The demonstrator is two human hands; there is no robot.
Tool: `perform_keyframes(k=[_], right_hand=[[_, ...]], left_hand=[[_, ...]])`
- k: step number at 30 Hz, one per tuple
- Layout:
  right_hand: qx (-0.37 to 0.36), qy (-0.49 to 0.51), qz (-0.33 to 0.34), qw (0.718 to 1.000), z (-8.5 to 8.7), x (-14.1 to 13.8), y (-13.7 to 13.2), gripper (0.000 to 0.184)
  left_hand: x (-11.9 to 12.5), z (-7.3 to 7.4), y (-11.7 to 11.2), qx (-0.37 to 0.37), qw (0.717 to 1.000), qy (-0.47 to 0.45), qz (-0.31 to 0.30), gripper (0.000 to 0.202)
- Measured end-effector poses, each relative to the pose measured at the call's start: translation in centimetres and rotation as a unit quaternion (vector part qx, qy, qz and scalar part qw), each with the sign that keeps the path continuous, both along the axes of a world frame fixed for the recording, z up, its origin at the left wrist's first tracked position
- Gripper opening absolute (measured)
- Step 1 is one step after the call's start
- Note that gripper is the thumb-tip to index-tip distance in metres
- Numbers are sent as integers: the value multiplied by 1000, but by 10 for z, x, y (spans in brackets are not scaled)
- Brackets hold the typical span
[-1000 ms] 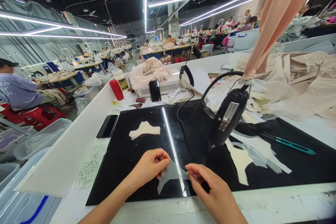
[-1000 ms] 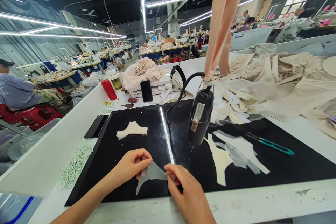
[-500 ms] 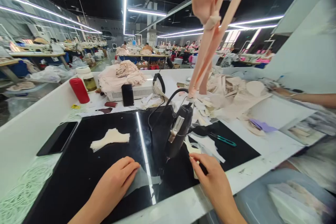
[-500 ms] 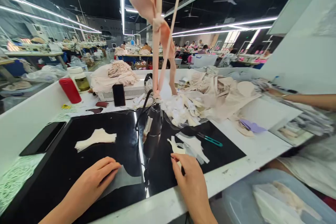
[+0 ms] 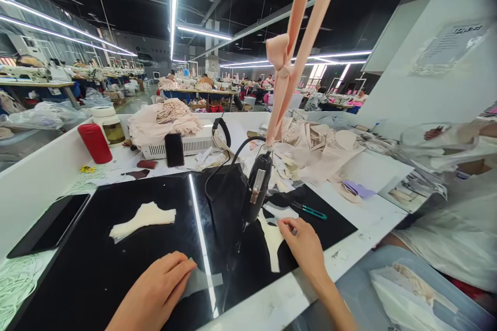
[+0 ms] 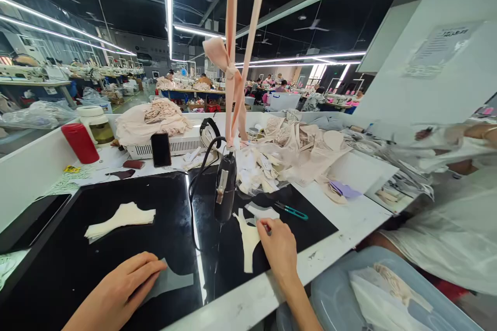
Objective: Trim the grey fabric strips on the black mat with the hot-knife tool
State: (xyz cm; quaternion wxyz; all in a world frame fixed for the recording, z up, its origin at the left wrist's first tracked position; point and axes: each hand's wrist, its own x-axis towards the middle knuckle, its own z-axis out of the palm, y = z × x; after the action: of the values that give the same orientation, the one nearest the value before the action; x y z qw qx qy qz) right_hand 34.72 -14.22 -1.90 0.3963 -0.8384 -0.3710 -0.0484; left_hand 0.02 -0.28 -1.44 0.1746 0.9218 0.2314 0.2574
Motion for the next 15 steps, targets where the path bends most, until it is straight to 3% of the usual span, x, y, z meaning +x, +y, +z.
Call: perform_keyframes(k=[6, 11, 15], right_hand=[[119, 107, -16, 987, 9, 16, -7, 51], [216, 180, -31, 959, 27, 22, -12, 52], [259, 211, -14, 942, 41, 18, -11, 53]], left_hand=[[0, 2, -1, -35, 999, 17, -10, 26], [4, -3, -3, -31, 999, 22, -27, 28], [9, 3, -5, -53, 997, 20, -44, 27]])
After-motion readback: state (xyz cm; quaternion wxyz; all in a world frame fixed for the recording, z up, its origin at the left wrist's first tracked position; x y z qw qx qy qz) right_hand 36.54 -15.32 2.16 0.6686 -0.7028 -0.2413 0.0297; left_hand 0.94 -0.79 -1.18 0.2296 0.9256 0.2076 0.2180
